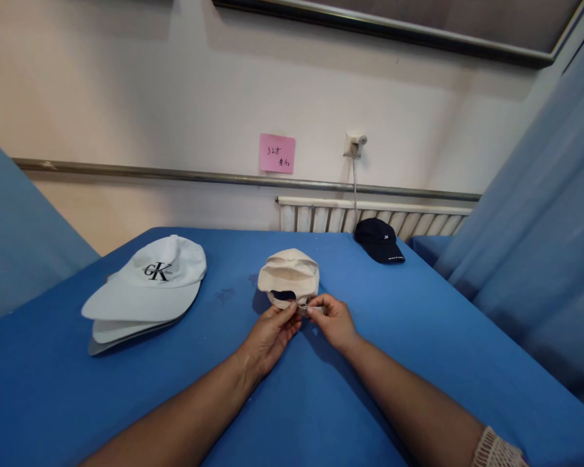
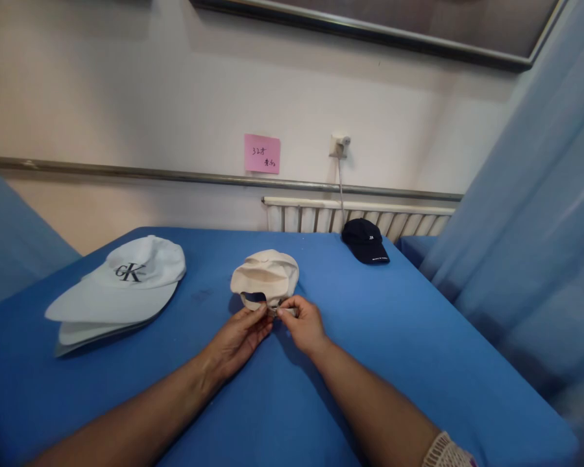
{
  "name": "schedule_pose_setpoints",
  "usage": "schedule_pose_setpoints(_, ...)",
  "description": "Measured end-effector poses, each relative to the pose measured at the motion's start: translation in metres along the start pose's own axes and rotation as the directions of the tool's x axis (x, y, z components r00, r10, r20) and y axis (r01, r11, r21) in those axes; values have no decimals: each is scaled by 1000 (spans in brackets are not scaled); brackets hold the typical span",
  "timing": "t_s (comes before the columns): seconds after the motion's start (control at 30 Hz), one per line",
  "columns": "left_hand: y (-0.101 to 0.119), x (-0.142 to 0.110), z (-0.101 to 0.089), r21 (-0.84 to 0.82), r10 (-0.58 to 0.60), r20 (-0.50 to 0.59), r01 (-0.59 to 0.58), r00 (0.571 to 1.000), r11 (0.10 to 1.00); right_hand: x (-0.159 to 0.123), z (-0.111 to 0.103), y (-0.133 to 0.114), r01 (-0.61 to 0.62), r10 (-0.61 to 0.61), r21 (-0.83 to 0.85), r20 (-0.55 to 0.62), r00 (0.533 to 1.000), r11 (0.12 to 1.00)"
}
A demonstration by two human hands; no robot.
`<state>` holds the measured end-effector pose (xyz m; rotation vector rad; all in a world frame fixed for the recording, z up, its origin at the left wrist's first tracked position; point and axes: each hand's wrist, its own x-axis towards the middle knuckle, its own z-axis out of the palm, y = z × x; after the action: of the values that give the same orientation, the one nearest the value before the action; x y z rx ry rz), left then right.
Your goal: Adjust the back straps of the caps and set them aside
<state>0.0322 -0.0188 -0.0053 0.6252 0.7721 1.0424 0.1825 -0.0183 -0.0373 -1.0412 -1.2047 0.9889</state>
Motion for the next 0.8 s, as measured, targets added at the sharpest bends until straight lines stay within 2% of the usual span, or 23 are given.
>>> schedule_pose_setpoints(0.07,-3,0,2,34,14,10,-14,1000,999,1,1,3,5,-4,-26,5,1000,1000)
schedule_pose_setpoints(0.23,-8,4,2,128,76,-65,-68,995,990,1,0,4,35,-33,-78,19,999,996)
schedule_pose_setpoints(0.57,-5,6,-1,96,58,18,-59,998,994,-1,3,0,-7,6,59,16,1000,998)
schedule_pose_setpoints(0.8,-5,6,-2,88,72,45,-76,996,993,1,3,3,-15,10,93,51,999,996)
